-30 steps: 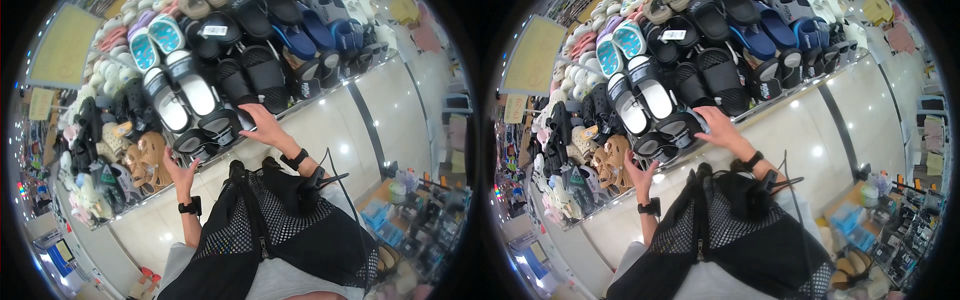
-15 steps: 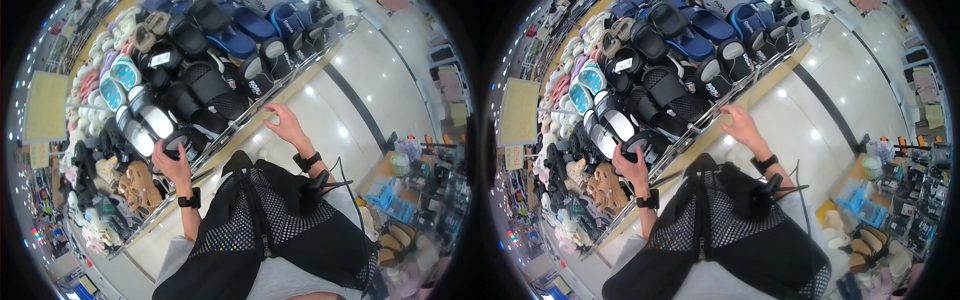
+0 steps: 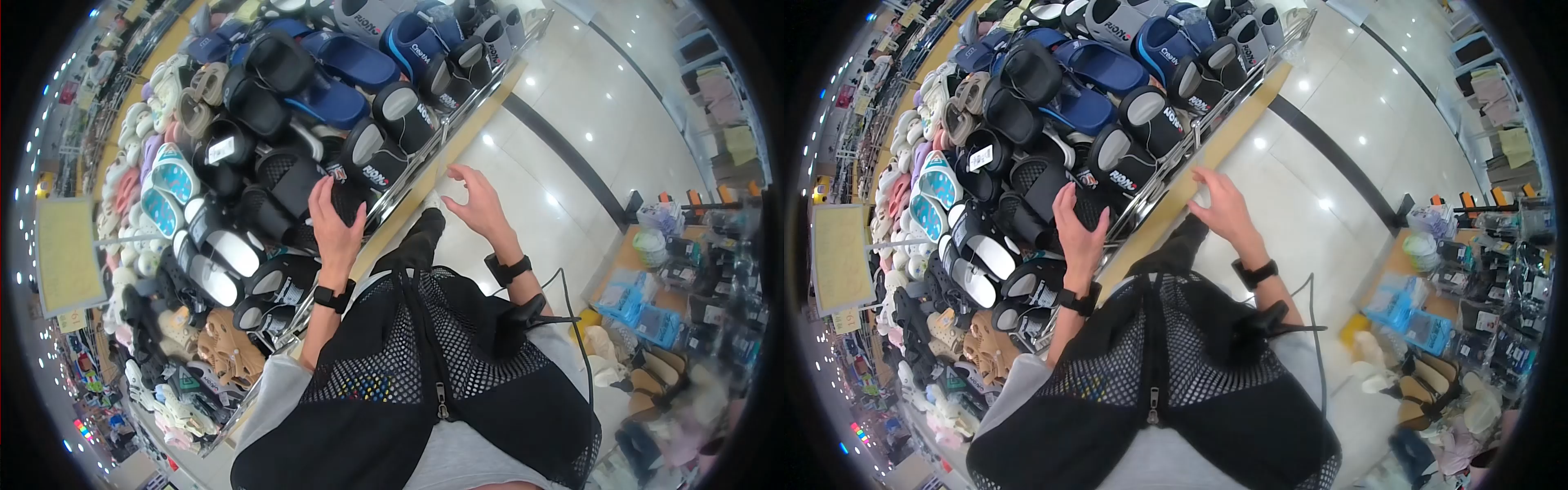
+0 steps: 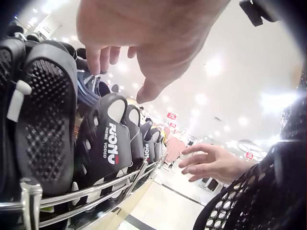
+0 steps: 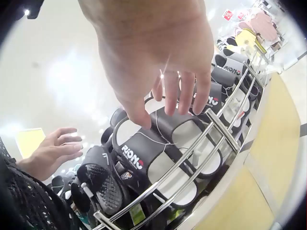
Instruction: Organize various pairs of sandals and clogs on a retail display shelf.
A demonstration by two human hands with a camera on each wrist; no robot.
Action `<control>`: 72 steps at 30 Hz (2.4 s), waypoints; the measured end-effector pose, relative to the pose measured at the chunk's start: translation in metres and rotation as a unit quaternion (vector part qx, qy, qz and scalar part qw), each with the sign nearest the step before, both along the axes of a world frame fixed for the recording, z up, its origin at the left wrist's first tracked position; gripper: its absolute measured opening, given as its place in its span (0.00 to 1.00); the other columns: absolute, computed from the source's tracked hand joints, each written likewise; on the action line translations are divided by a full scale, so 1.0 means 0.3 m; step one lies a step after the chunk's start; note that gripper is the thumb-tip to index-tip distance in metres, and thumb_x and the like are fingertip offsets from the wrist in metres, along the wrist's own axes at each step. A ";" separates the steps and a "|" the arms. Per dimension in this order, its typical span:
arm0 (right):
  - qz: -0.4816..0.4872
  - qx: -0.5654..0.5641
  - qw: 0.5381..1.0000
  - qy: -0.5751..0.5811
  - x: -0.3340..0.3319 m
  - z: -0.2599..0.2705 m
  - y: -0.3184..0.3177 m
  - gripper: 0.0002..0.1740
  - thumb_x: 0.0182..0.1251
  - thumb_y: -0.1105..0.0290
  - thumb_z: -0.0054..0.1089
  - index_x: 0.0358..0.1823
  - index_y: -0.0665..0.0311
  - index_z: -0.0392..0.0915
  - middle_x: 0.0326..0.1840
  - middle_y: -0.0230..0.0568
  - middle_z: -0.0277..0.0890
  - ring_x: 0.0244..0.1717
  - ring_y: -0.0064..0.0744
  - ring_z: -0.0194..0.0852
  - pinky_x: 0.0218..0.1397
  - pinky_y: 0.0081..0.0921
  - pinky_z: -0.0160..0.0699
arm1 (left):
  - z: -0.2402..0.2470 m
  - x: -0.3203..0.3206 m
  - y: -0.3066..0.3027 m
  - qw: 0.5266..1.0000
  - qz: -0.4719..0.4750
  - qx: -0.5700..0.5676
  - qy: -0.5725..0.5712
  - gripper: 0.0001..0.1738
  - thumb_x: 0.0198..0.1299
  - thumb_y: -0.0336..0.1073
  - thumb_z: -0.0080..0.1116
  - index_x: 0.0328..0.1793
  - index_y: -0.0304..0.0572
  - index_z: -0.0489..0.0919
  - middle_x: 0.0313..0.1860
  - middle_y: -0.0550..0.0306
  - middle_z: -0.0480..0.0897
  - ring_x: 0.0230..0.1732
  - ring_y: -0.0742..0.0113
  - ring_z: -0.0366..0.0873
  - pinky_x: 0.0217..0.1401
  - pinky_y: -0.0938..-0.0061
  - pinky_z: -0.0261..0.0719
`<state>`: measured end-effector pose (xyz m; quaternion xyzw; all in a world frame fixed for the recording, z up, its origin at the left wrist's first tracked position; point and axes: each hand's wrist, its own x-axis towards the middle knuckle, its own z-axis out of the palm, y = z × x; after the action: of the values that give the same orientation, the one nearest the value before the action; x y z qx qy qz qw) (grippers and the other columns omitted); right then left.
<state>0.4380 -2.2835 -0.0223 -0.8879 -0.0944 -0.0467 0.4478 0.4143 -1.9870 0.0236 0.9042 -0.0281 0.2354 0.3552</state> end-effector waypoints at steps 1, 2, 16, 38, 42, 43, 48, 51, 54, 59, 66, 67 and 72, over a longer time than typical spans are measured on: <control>0.004 -0.010 1.000 -0.018 0.030 0.006 -0.012 0.36 0.60 0.69 0.77 0.71 0.59 0.74 0.61 0.42 0.82 0.63 0.42 0.81 0.65 0.37 0.81 | -0.018 0.039 -0.025 1.000 -0.018 -0.008 0.004 0.42 0.55 0.31 0.78 0.76 0.35 0.69 0.73 0.39 0.71 0.74 0.40 0.70 0.78 0.55 0.69; 0.005 -0.013 1.000 -0.018 0.064 0.013 -0.025 0.36 0.60 0.69 0.77 0.71 0.59 0.74 0.61 0.42 0.82 0.63 0.42 0.81 0.65 0.37 0.81 | -0.031 0.071 -0.047 0.999 -0.037 -0.016 0.008 0.46 0.54 0.30 0.78 0.78 0.35 0.66 0.75 0.39 0.69 0.76 0.39 0.68 0.79 0.54 0.68; 0.307 -0.173 0.925 -0.145 0.813 0.160 0.136 0.54 0.43 0.80 0.71 0.80 0.51 0.66 0.73 0.45 0.68 0.73 0.55 0.67 0.76 0.47 0.71 | -0.116 0.382 -0.205 0.985 0.092 0.020 0.147 0.68 0.33 0.32 0.90 0.84 0.53 0.62 0.73 0.41 0.68 0.72 0.39 0.68 0.74 0.49 0.70; 0.414 -0.125 0.887 -0.163 0.894 0.154 0.088 0.43 0.48 0.75 0.74 0.71 0.62 0.72 0.65 0.51 0.71 0.67 0.55 0.71 0.72 0.47 0.72 | -0.050 0.345 -0.326 0.941 0.263 0.125 0.175 0.67 0.33 0.37 0.90 0.84 0.47 0.64 0.79 0.47 0.69 0.76 0.40 0.66 0.79 0.52 0.65; 0.407 -0.055 0.893 -0.185 0.933 0.250 -0.036 0.41 0.51 0.70 0.78 0.70 0.61 0.73 0.66 0.49 0.73 0.69 0.54 0.71 0.73 0.48 0.71 | 0.026 0.351 -0.450 0.940 0.286 0.137 0.124 0.67 0.37 0.38 0.89 0.85 0.41 0.60 0.80 0.46 0.67 0.80 0.41 0.61 0.82 0.52 0.61; 0.405 -0.053 0.894 -0.187 0.953 0.255 -0.067 0.41 0.51 0.70 0.78 0.70 0.61 0.73 0.66 0.49 0.73 0.69 0.54 0.71 0.73 0.48 0.71 | 0.030 0.363 -0.480 0.940 0.285 0.140 0.123 0.67 0.37 0.38 0.89 0.85 0.41 0.60 0.80 0.46 0.67 0.80 0.41 0.61 0.82 0.52 0.61; 0.249 -0.054 0.946 -0.202 1.203 0.257 -0.373 0.40 0.49 0.71 0.80 0.67 0.62 0.75 0.64 0.48 0.77 0.67 0.54 0.73 0.71 0.45 0.74 | 0.026 0.575 -0.750 0.979 0.190 0.075 0.028 0.60 0.45 0.35 0.87 0.84 0.40 0.61 0.79 0.43 0.68 0.79 0.41 0.64 0.81 0.53 0.65; 0.336 -0.126 0.915 -0.183 1.276 0.218 -0.470 0.42 0.46 0.71 0.82 0.67 0.62 0.74 0.66 0.49 0.76 0.69 0.54 0.72 0.73 0.44 0.73 | 0.002 0.721 -0.851 0.984 0.167 0.047 0.050 0.62 0.42 0.34 0.87 0.84 0.40 0.61 0.78 0.42 0.69 0.78 0.39 0.64 0.80 0.53 0.66; 0.346 -0.161 0.910 -0.161 1.280 0.082 -0.488 0.45 0.43 0.76 0.82 0.68 0.58 0.73 0.66 0.44 0.74 0.69 0.51 0.71 0.72 0.45 0.72 | -0.070 0.874 -0.875 0.972 0.192 0.054 0.121 0.65 0.37 0.32 0.88 0.84 0.41 0.61 0.73 0.42 0.71 0.74 0.39 0.68 0.76 0.53 0.70; 0.306 -0.116 0.926 -0.189 1.262 0.040 -0.514 0.43 0.44 0.80 0.79 0.67 0.58 0.74 0.62 0.43 0.76 0.67 0.49 0.74 0.69 0.44 0.74 | -0.089 0.901 -0.897 0.959 0.220 0.081 0.157 0.61 0.35 0.31 0.88 0.80 0.44 0.66 0.68 0.44 0.75 0.70 0.40 0.71 0.72 0.53 0.72; 0.306 -0.074 0.921 -0.232 1.282 0.007 -0.490 0.40 0.43 0.83 0.75 0.63 0.59 0.76 0.56 0.44 0.76 0.61 0.49 0.76 0.67 0.43 0.75 | -0.152 0.894 -0.931 0.949 0.291 0.089 0.080 0.54 0.35 0.32 0.87 0.74 0.44 0.71 0.63 0.46 0.77 0.66 0.41 0.73 0.69 0.53 0.72; 0.300 -0.068 0.921 -0.239 1.282 0.003 -0.488 0.37 0.45 0.84 0.72 0.62 0.59 0.77 0.54 0.44 0.76 0.59 0.49 0.76 0.66 0.43 0.75 | -0.161 0.898 -0.927 0.946 0.297 0.102 0.072 0.55 0.35 0.33 0.88 0.73 0.43 0.71 0.61 0.46 0.77 0.65 0.40 0.73 0.68 0.53 0.72; 0.273 -0.053 0.918 -0.284 1.285 -0.022 -0.474 0.27 0.56 0.82 0.60 0.60 0.59 0.77 0.48 0.43 0.76 0.56 0.50 0.76 0.62 0.43 0.75 | -0.201 0.916 -0.933 0.928 0.341 0.137 0.054 0.54 0.35 0.36 0.88 0.72 0.42 0.71 0.58 0.46 0.76 0.62 0.39 0.73 0.64 0.51 0.73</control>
<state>0.8236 -2.4257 -0.0288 -0.7998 -0.4583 -0.1679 0.3495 0.6890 -2.2668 -0.0366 0.9104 0.2695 0.2872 0.1269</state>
